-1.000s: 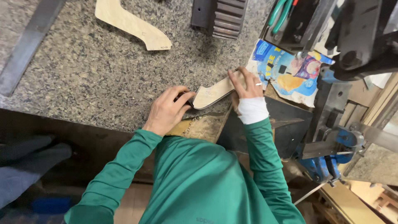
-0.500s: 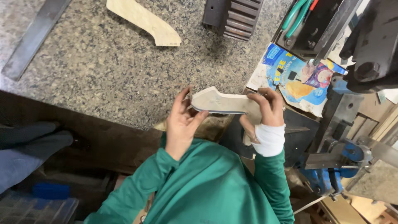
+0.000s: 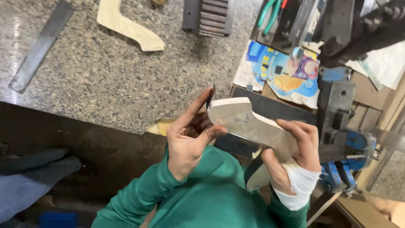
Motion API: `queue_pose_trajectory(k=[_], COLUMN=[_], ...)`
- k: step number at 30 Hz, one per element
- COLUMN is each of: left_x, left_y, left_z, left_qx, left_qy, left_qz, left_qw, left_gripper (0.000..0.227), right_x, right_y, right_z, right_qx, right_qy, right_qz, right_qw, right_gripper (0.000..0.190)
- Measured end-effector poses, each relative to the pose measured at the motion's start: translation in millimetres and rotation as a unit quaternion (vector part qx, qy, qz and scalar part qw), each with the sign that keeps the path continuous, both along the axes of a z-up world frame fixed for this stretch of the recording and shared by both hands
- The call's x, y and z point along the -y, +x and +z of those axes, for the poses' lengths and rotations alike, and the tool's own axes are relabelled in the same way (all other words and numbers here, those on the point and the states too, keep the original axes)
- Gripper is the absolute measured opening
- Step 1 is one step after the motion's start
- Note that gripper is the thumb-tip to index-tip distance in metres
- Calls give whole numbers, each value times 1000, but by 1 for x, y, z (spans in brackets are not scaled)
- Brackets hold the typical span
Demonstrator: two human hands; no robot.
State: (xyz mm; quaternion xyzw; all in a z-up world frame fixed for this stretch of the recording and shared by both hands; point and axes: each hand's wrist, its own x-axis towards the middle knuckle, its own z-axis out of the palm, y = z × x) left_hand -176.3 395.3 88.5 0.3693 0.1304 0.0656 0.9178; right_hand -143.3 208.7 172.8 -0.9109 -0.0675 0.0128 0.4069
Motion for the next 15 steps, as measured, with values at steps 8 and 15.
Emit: queue_pose_trajectory(k=[8, 15], left_x=[15, 15], left_y=[-10, -13], left_z=[25, 34], left_qx=[9, 11], left_qy=[42, 87], left_qz=[-37, -73], left_qw=[998, 993], left_gripper=[74, 76], right_x=[27, 40], right_y=[-21, -31], right_z=[8, -1], right_qx=[16, 13], right_qy=[2, 117], right_qz=[-22, -21], right_qw=[1000, 993], right_gripper=[56, 49])
